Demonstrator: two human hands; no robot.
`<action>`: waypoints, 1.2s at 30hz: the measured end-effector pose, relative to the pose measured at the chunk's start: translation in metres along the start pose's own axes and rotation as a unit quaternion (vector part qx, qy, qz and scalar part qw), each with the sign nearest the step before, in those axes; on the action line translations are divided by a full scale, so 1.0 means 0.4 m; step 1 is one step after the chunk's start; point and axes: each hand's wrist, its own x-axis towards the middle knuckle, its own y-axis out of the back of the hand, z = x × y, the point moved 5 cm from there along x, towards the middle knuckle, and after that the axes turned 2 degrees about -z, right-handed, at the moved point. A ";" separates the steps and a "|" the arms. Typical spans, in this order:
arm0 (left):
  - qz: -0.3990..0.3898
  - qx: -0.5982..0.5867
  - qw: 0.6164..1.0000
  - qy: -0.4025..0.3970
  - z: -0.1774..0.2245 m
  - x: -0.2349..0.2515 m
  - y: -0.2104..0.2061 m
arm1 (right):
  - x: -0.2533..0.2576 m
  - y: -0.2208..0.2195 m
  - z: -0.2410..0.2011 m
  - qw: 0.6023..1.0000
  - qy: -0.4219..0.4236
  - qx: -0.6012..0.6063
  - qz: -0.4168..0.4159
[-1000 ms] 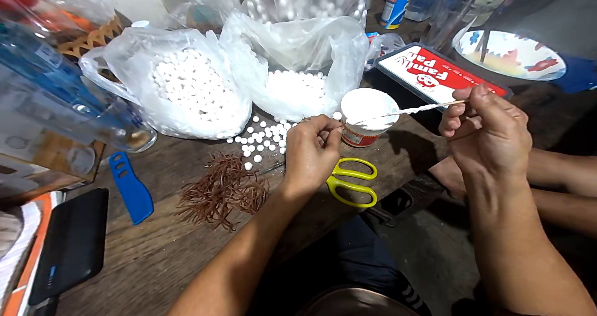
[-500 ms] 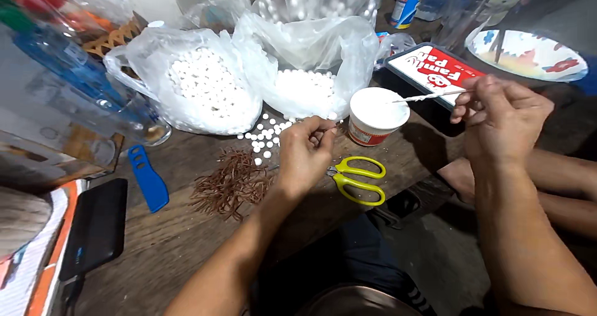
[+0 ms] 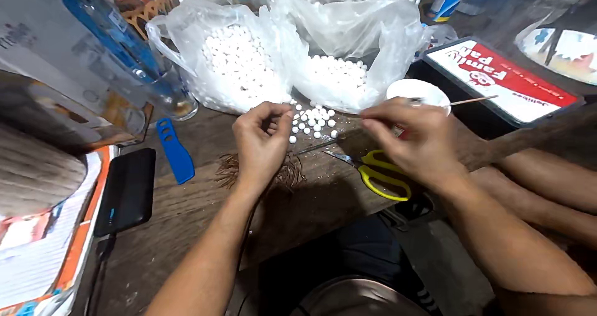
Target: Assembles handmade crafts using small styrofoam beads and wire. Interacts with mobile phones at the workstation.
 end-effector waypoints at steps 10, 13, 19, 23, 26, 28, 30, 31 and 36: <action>0.014 0.009 0.999 0.029 -0.035 0.000 0.004 | 0.141 -0.230 0.084 0.946 -0.100 0.007 -0.308; 0.008 0.010 0.999 0.037 -0.035 -0.002 -0.003 | 0.137 -0.244 0.090 0.942 -0.116 0.003 -0.314; -0.005 0.043 0.998 0.035 -0.033 -0.004 -0.014 | 0.126 -0.245 0.101 0.956 -0.083 0.046 -0.277; -0.018 0.072 0.997 0.026 -0.029 -0.009 -0.023 | 0.130 -0.201 0.101 0.935 -0.137 0.294 -0.145; -0.027 0.088 0.996 0.011 -0.028 -0.013 -0.026 | 0.125 -0.201 0.090 0.889 -0.155 0.415 -0.117; -0.029 0.093 0.995 0.005 -0.026 -0.014 -0.028 | 0.124 -0.206 0.091 0.880 -0.156 0.435 -0.111; -0.030 0.092 0.995 0.001 -0.026 -0.015 -0.029 | 0.123 -0.208 0.092 0.870 -0.165 0.451 -0.108; -0.031 0.090 0.996 0.001 -0.026 -0.015 -0.030 | 0.122 -0.210 0.092 0.867 -0.169 0.457 -0.109; -0.031 0.094 0.995 -0.002 -0.021 -0.014 -0.033 | 0.120 -0.221 0.097 0.853 -0.176 0.478 -0.115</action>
